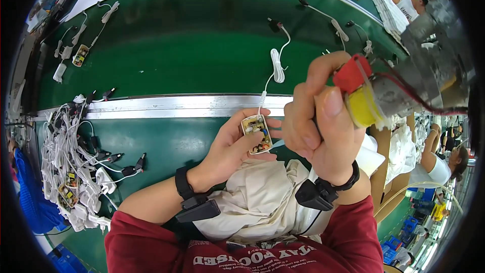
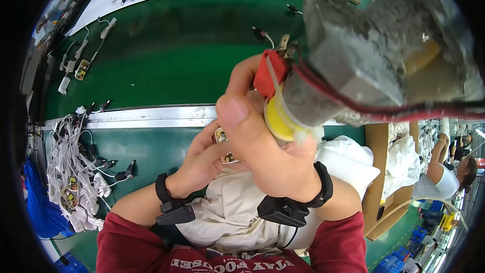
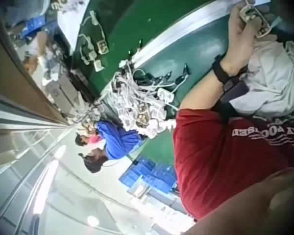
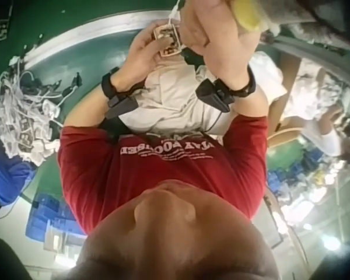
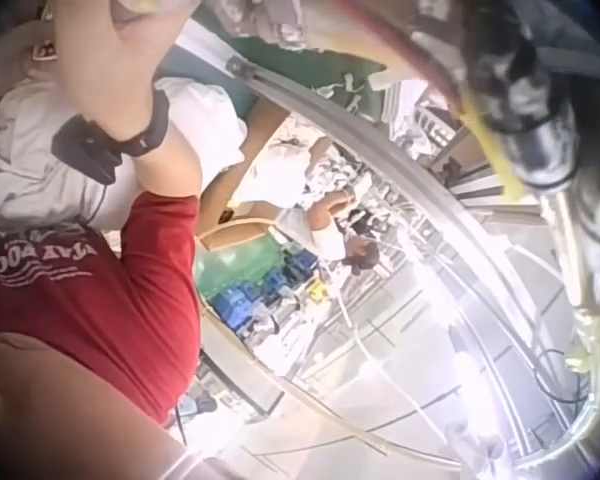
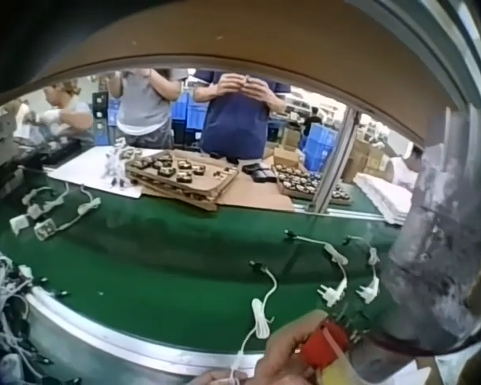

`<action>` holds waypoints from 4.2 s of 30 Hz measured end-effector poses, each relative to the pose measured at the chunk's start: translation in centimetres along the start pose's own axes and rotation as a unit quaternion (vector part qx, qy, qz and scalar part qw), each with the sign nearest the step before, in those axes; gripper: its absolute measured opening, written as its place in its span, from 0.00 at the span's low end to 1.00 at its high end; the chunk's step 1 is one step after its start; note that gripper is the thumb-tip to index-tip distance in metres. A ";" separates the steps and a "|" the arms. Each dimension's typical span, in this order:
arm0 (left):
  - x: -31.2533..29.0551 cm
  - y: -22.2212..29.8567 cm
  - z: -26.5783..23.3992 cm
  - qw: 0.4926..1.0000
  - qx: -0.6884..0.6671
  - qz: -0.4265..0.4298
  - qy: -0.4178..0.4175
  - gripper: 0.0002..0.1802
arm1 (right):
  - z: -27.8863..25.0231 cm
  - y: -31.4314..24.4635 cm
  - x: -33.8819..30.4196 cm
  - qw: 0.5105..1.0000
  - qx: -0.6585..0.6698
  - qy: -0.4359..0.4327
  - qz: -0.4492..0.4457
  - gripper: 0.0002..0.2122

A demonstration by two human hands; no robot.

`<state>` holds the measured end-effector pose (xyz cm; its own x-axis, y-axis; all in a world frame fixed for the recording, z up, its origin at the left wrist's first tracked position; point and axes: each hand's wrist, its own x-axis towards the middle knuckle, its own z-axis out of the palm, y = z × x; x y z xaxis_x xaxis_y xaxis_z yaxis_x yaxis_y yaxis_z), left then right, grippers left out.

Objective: The person picks up a charger assembly from the conveyor belt, applies glue to the internal circuit board using a handheld dispenser, and places it back onto the belt. This process is repeated for several more assemblies.

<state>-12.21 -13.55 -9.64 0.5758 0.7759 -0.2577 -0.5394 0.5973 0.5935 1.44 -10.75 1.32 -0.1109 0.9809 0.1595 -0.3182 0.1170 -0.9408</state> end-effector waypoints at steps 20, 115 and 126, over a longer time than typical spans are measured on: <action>-0.1 0.2 -1.7 0.992 -0.110 -0.014 -0.060 0.21 | 0.5 1.8 -0.7 0.996 -0.088 -0.028 0.015 0.15; -15.4 -2.3 4.3 0.859 0.489 0.151 0.016 0.10 | 7.7 -5.3 -7.8 0.996 -0.002 -0.081 0.036 0.15; -9.0 18.9 -5.7 0.288 0.789 0.373 0.395 0.16 | 6.0 -6.7 -6.9 0.993 -0.027 -0.110 0.029 0.10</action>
<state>-31.11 -8.10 -0.47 0.0065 0.7455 0.6665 0.9768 -0.1475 0.1555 -1.33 -19.23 8.31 -0.3317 0.9295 0.1612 -0.2549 0.0762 -0.9640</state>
